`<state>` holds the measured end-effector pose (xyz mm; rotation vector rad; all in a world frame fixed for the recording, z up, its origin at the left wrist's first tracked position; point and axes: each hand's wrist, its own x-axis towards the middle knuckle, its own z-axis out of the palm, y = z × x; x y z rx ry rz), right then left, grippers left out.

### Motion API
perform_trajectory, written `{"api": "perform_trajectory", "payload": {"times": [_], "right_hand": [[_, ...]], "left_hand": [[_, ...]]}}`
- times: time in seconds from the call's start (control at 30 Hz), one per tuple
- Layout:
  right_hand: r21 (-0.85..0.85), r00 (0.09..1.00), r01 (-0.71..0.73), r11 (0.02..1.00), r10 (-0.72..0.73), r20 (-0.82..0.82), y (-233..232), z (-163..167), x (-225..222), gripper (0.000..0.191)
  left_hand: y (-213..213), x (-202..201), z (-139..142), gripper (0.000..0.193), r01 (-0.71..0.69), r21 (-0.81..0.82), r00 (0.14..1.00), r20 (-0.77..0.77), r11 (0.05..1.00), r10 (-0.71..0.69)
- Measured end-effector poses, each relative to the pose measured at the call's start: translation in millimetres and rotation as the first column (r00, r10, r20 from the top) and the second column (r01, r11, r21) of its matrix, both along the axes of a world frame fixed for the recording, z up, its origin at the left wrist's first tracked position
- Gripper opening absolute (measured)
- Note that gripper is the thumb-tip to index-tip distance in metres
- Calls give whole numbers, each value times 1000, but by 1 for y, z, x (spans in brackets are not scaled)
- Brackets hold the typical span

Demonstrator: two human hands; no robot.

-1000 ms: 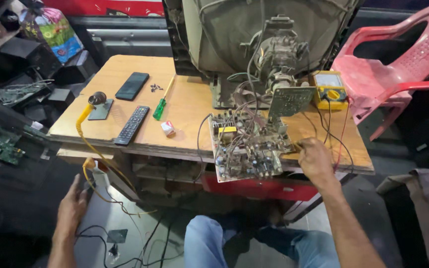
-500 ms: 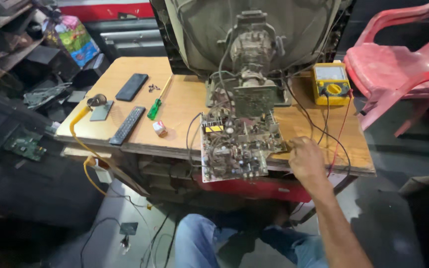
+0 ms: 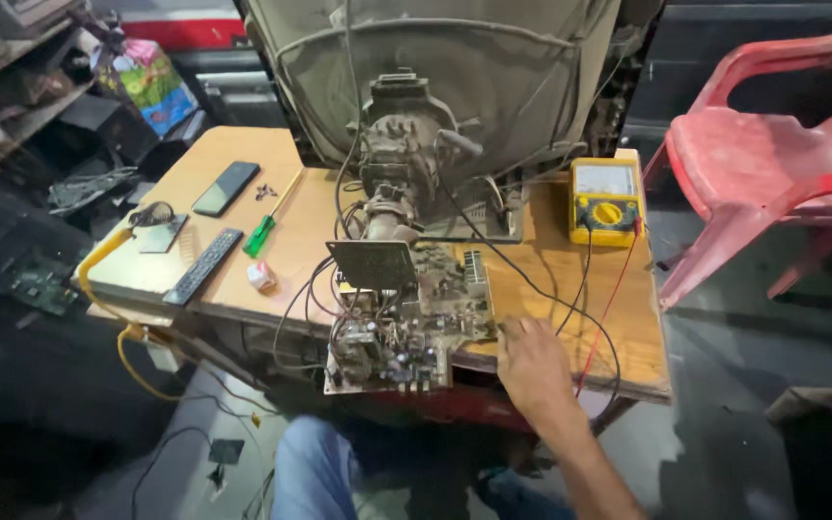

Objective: The person repairs a CRT television on a workbench. They handle the TV's internal circuit boards and wiring, remove and reposition a small circuit board, then use a multimeter with probes to test components on the board while holding a soldering iron.

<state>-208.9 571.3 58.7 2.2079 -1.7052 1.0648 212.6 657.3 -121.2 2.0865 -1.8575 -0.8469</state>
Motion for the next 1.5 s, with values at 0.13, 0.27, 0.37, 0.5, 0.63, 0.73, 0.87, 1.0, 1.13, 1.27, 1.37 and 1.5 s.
{"api": "perform_trajectory", "payload": {"times": [0.13,0.27,0.37,0.5,0.63,0.73,0.87,1.0,1.13,1.27,1.37,1.5], "right_hand": [[12,998,-10,1000,10,69,-3,12,-1,20],[230,983,180,956,-184,-5,-16,17,-5,28],[251,972,143,957,-184,148,-31,20,-6,27],[262,899,-70,963,-53,435,-50,29,-2,28],[212,961,70,975,-123,248,-64,37,4,34],[296,942,118,948,-202,270,-66,41,7,34],[391,941,172,904,-268,205,-77,51,13,44],[476,943,135,869,-261,208,-83,56,17,38],[368,962,170,914,-235,141,-80,50,14,35],[355,958,217,909,-268,99,-80,45,10,37],[260,974,47,964,-103,204,-82,43,7,29],[235,989,132,963,-144,37,-84,34,0,26]], "left_hand": [[-2,31,49,41,37,-208,998,49,978,-27],[-17,62,118,38,127,-645,989,21,753,-149],[-59,40,158,36,69,-797,972,-81,600,-219],[-118,-10,185,40,-261,-613,915,-404,746,-12],[-133,-39,170,41,-393,-386,692,-722,835,-8],[-131,-47,151,47,-349,-592,749,-642,726,-162],[-131,-54,140,55,-370,-385,650,-757,845,-60],[-126,-58,140,54,-345,-389,659,-748,854,-74],[-127,-58,136,47,-345,-385,619,-779,856,-101],[-131,-57,136,28,-272,-372,455,-862,887,-222],[-129,-56,148,21,-138,-228,365,-916,964,-165],[-126,-56,173,16,-35,-146,396,-910,989,-121]]}}
